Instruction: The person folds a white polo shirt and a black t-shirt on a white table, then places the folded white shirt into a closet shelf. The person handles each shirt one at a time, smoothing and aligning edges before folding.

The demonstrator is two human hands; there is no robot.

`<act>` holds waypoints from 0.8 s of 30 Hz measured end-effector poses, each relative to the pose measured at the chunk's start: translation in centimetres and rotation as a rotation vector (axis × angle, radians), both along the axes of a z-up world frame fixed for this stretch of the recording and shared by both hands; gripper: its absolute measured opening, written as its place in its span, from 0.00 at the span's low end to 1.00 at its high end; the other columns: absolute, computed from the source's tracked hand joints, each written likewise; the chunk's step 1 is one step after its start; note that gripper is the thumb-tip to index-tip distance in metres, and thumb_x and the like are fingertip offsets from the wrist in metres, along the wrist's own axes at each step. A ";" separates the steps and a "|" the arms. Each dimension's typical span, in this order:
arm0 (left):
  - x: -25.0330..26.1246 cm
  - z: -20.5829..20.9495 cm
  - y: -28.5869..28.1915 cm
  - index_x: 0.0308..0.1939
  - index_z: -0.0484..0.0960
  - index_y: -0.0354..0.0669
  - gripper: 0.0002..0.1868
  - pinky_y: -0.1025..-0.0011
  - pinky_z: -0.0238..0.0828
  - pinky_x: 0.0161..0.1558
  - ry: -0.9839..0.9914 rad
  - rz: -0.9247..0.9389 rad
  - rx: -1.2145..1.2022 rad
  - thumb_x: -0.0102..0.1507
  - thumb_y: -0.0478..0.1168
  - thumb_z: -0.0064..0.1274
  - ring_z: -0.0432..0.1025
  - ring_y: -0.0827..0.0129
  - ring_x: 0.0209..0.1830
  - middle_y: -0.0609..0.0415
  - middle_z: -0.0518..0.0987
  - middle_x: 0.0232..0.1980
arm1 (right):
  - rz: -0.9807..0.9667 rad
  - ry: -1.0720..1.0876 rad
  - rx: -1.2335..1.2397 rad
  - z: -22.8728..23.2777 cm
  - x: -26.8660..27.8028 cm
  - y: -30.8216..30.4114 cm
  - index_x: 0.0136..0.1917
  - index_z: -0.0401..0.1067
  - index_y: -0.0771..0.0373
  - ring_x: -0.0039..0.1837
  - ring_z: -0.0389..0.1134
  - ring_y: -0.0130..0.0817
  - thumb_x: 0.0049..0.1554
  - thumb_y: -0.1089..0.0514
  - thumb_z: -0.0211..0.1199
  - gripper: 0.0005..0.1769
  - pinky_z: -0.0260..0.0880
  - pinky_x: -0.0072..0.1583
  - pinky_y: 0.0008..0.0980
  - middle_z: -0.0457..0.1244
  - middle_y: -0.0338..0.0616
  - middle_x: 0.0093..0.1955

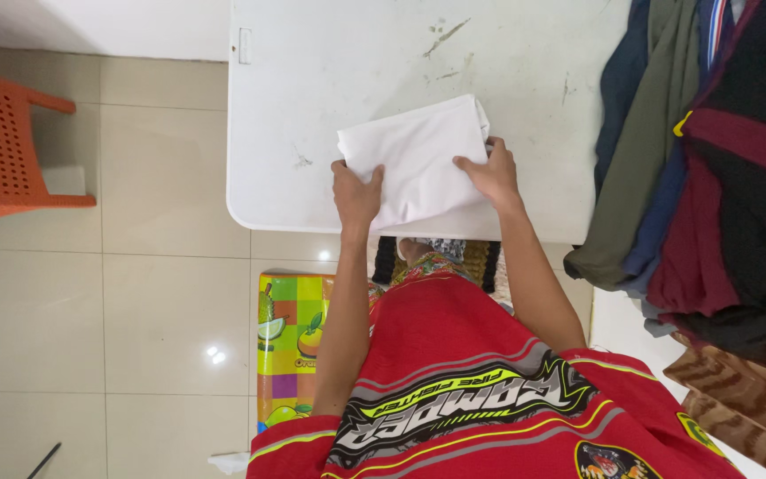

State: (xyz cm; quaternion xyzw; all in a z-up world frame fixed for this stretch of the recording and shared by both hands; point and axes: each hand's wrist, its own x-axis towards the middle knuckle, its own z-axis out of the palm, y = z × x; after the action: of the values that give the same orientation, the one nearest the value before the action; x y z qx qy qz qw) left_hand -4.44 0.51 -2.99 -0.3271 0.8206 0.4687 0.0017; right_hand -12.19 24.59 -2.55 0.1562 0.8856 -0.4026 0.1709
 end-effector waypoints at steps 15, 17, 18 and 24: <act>1.0 -0.5 -4.7 0.71 0.62 0.32 0.35 0.61 0.74 0.60 0.230 0.022 1.217 0.63 0.46 0.53 0.74 0.58 0.60 0.40 0.74 0.63 | -0.015 -0.256 -0.877 -0.5 0.7 2.6 0.73 0.57 0.69 0.64 0.69 0.38 0.48 0.61 0.68 0.41 0.70 0.66 0.39 0.65 0.48 0.64; 2.1 -0.4 -5.4 0.71 0.61 0.35 0.35 0.58 0.74 0.62 0.166 0.002 1.272 0.64 0.47 0.52 0.73 0.56 0.62 0.40 0.73 0.65 | -0.018 -0.281 -0.909 -0.7 1.6 3.1 0.73 0.58 0.70 0.63 0.69 0.40 0.49 0.61 0.66 0.40 0.71 0.65 0.40 0.65 0.50 0.63; 2.5 -0.3 -5.7 0.71 0.61 0.33 0.35 0.58 0.74 0.63 0.153 -0.003 1.319 0.64 0.47 0.52 0.73 0.55 0.62 0.39 0.73 0.65 | -0.024 -0.286 -0.927 -0.8 1.8 3.3 0.72 0.59 0.72 0.62 0.70 0.42 0.49 0.61 0.65 0.40 0.72 0.64 0.42 0.66 0.52 0.63; 5.0 -0.4 -7.5 0.70 0.63 0.28 0.35 0.58 0.75 0.63 0.164 -0.013 1.474 0.66 0.47 0.53 0.74 0.52 0.63 0.35 0.74 0.65 | -0.045 -0.353 -1.254 -2.5 4.0 3.7 0.74 0.60 0.75 0.63 0.70 0.49 0.47 0.61 0.62 0.42 0.73 0.64 0.45 0.65 0.59 0.65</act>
State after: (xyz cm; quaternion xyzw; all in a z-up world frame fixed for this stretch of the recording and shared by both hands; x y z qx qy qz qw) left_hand 0.54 -7.03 -3.37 -0.2002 0.2927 0.9209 0.1622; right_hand -8.23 28.33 -5.10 0.1092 0.4379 -0.8147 0.3640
